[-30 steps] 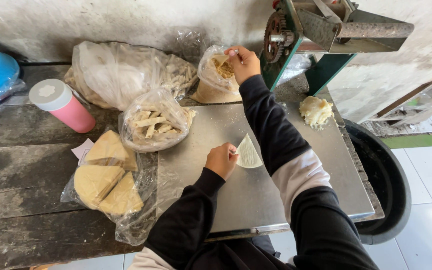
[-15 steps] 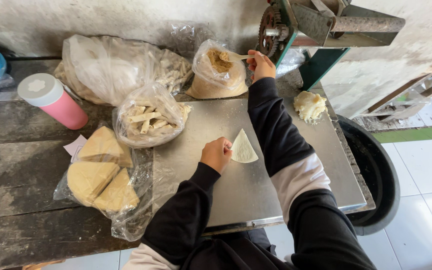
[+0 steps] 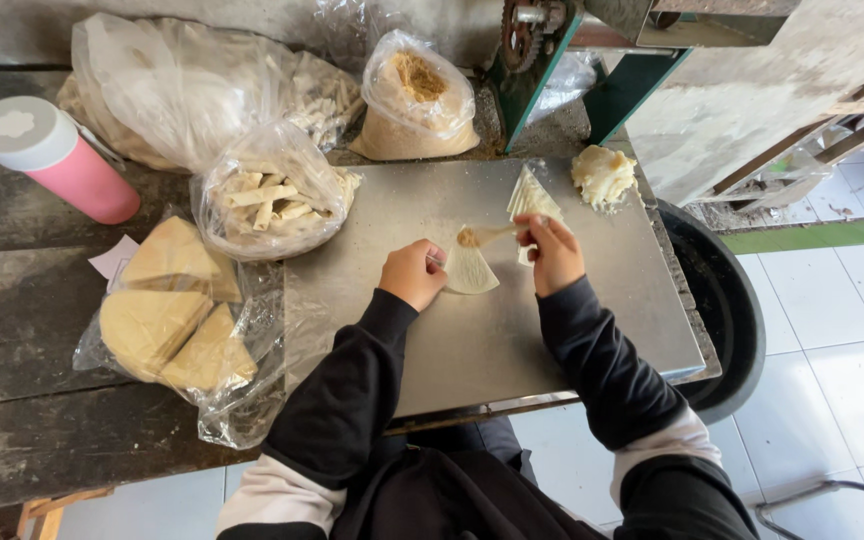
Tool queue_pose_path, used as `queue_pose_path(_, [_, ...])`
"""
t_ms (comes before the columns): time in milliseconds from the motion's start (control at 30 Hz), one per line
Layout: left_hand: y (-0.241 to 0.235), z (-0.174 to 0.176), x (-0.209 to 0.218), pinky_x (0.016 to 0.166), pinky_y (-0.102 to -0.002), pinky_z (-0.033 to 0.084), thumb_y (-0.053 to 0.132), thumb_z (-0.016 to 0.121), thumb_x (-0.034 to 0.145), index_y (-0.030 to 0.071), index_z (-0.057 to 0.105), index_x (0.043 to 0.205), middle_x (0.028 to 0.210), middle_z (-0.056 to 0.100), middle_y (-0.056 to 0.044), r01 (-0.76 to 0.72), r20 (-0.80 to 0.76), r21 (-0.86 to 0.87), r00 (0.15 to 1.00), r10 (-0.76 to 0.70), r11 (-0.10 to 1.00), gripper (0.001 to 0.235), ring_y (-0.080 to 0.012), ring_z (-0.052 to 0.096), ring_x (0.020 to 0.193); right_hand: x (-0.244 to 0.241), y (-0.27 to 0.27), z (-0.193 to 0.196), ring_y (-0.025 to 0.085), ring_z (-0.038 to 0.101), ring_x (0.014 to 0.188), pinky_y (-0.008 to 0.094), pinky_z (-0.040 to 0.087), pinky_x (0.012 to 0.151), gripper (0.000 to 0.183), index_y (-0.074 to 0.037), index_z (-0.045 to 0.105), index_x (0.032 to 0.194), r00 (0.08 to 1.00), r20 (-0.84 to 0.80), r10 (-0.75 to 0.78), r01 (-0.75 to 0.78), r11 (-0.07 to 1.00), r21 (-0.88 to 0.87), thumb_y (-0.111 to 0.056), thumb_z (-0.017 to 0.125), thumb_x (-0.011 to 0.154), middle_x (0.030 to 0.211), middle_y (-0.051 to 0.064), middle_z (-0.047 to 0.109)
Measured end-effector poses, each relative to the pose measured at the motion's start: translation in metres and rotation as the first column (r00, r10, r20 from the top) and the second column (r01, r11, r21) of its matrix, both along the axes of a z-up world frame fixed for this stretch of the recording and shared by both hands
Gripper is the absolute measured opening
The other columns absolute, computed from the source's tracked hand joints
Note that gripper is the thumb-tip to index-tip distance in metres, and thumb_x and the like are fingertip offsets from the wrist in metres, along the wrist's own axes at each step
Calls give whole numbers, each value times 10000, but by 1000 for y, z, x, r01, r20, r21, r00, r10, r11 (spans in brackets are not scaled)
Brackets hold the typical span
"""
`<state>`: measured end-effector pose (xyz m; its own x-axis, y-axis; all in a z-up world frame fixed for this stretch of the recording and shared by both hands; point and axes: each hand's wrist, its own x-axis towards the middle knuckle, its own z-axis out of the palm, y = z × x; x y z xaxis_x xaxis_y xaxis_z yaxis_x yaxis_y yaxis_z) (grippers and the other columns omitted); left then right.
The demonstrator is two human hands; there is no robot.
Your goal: The person assembles spring rolls by placing a triangular wrapper on a metal tray, spooning a grainy filling into the center, and folding the wrapper into a sealed triangular packet. The process is repeated multiple times, with finished rolls stacked on the tray.
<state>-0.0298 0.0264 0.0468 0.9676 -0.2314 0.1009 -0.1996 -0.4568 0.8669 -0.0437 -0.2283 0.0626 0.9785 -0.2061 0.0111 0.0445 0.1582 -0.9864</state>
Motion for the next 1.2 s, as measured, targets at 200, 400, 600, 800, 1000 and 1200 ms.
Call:
queue_pose_path(200, [1,6,-2,737,-330,577,109,744,757,64,722,992,799,762,-64,28,-53,-19,998,-29,999,240,-202,740,750,-32,1,-20,94,611,870,235,457,775,280,-7,727,1134,999,21,47,-41,969,-243,-222,556,1080,984,49,709])
queue_pose_path(400, [1,7,-1,740,-326,578,103,740,773,55,719,1014,815,765,-68,47,-83,-14,995,-48,999,247,-196,742,762,-37,2,-22,107,637,916,273,530,893,236,9,706,1131,985,117,126,-85,949,-305,-171,565,1074,1053,42,722])
queue_pose_path(600, [1,9,-2,719,-320,579,105,745,777,48,714,1020,798,765,-70,37,-98,-29,994,-39,999,252,-191,744,744,-43,3,-22,103,646,928,263,530,886,149,-28,709,1114,964,172,204,-116,901,-418,-111,599,1059,1028,32,720])
queue_pose_path(800, [1,14,-3,702,-310,587,93,749,774,32,708,1020,793,767,-81,43,-115,-38,992,-47,998,256,-187,748,724,-53,4,-5,110,663,912,261,536,859,110,-68,722,1088,950,190,248,-105,826,-553,-85,631,1029,980,45,702])
queue_pose_path(1000, [2,14,-3,691,-305,593,88,737,785,25,694,1030,788,769,-84,45,-148,-58,988,-53,997,257,-185,755,710,-65,2,20,180,643,904,313,516,850,81,-69,751,1017,888,317,333,-6,698,-716,-47,687,973,939,45,735])
queue_pose_path(1200, [1,15,-3,715,-304,583,99,740,792,48,706,1026,794,771,-61,52,-126,-5,991,-52,999,242,-179,749,734,-76,-3,31,180,633,892,307,521,846,115,-84,759,995,898,301,320,22,652,-758,-6,705,931,908,25,728])
